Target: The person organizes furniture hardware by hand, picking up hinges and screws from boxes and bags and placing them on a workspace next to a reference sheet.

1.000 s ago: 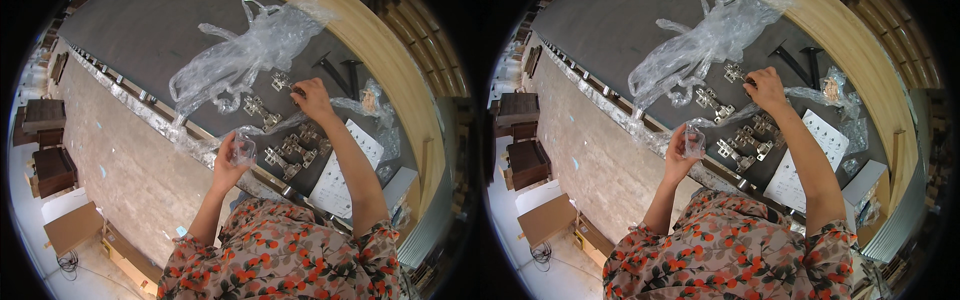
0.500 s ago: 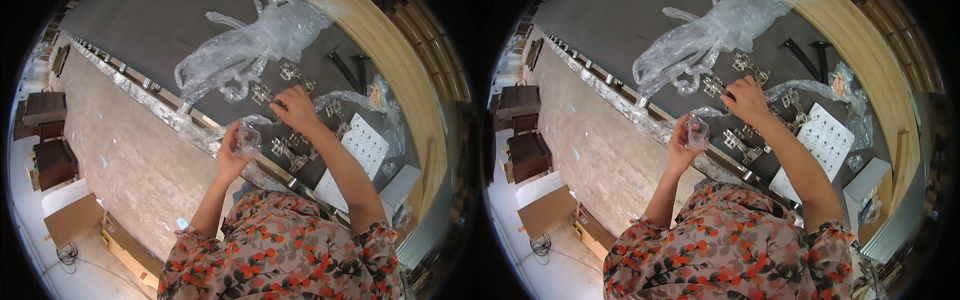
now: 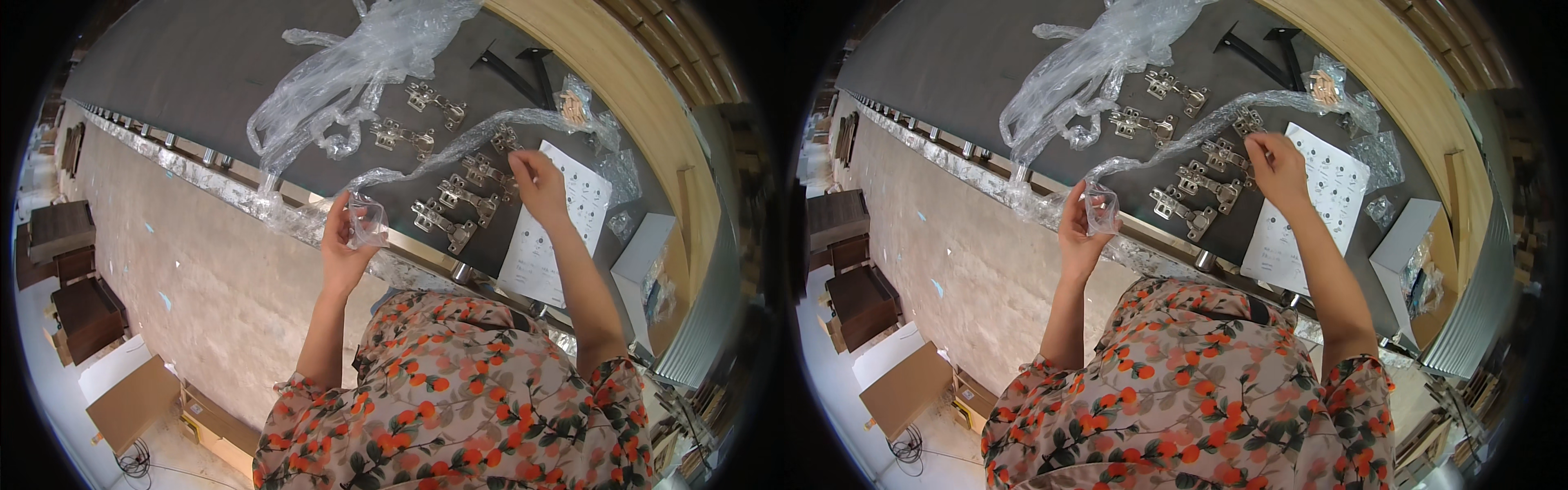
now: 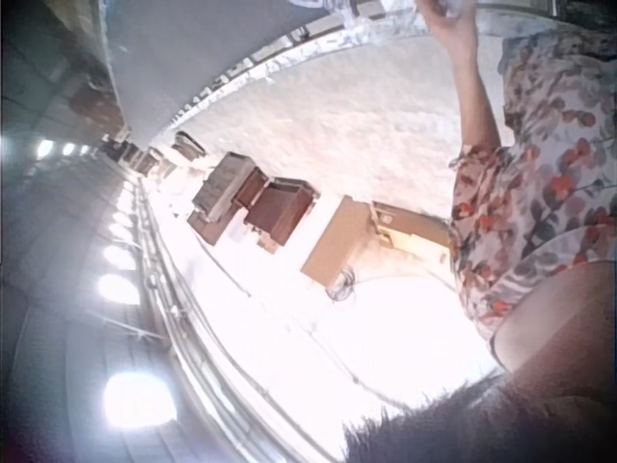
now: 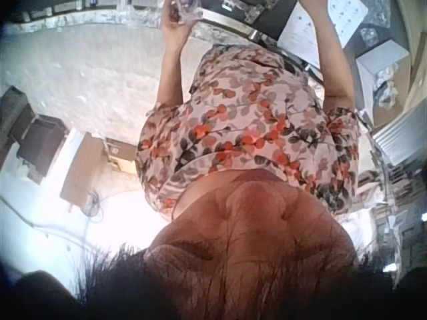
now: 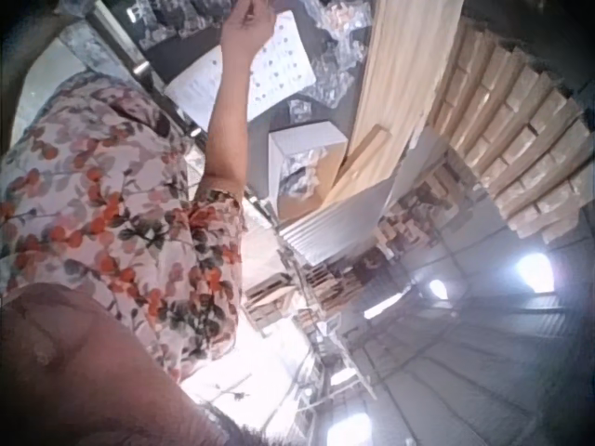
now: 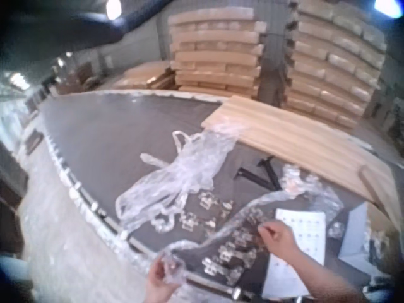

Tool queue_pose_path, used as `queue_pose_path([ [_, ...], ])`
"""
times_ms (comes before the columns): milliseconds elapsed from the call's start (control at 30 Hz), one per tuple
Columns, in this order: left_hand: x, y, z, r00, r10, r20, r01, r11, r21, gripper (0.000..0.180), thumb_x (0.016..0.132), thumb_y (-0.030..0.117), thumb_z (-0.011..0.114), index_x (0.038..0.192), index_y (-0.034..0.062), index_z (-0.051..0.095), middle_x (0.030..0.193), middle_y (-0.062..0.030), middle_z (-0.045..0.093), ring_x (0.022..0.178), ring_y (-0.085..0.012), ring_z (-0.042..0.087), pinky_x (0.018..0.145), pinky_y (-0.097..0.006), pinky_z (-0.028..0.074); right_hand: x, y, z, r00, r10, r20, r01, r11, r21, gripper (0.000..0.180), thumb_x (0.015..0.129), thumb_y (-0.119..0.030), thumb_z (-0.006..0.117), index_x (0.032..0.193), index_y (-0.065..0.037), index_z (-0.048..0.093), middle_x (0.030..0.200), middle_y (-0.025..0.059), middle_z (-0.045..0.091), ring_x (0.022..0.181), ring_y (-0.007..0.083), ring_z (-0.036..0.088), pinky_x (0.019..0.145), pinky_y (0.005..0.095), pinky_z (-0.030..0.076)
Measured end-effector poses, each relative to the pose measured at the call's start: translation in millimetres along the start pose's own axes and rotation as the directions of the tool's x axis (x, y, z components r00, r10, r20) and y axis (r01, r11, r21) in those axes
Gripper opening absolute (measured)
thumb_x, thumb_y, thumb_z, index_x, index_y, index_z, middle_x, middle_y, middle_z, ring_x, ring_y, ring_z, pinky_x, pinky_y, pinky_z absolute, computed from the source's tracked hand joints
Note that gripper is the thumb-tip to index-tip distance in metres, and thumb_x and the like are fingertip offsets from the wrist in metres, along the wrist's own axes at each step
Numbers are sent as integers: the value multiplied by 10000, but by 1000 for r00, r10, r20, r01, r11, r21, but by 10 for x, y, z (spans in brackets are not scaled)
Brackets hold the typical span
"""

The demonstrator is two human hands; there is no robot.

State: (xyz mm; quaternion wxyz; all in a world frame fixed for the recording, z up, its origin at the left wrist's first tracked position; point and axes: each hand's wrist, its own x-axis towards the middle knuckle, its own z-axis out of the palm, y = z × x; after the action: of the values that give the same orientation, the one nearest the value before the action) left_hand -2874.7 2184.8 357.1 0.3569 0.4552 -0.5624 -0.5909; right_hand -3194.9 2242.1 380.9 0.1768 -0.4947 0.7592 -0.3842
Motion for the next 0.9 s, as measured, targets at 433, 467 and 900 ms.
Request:
queue_pose_path([
  [433,132,214,293,988,126,89,-126,992,-5,812,653,-14,776,1356,66,378,1060,-83,597,904,-143,595,810,-278,484,-864,-85,153,998,-32,-45,36,996,78,171,831,-69,618,1000,-39,623,948,103,606,711,190,586,596,266,468],
  [467,168,239,306,989,124,79,-127,992,23,813,653,-12,777,1356,62,377,1061,-85,598,906,-146,595,813,-279,483,-875,-81,185,999,-36,-41,39,995,92,172,830,-65,618,1001,-40,623,965,107,600,720,193,589,601,269,472],
  [900,279,-81,119,1000,16,20,-16,1000,8,831,657,-38,767,1368,44,345,1077,-103,591,962,-175,596,846,-293,485,-809,-40,221,997,-55,-48,58,996,69,182,833,-34,609,1015,-31,609,994,101,595,777,176,619,614,255,478],
])
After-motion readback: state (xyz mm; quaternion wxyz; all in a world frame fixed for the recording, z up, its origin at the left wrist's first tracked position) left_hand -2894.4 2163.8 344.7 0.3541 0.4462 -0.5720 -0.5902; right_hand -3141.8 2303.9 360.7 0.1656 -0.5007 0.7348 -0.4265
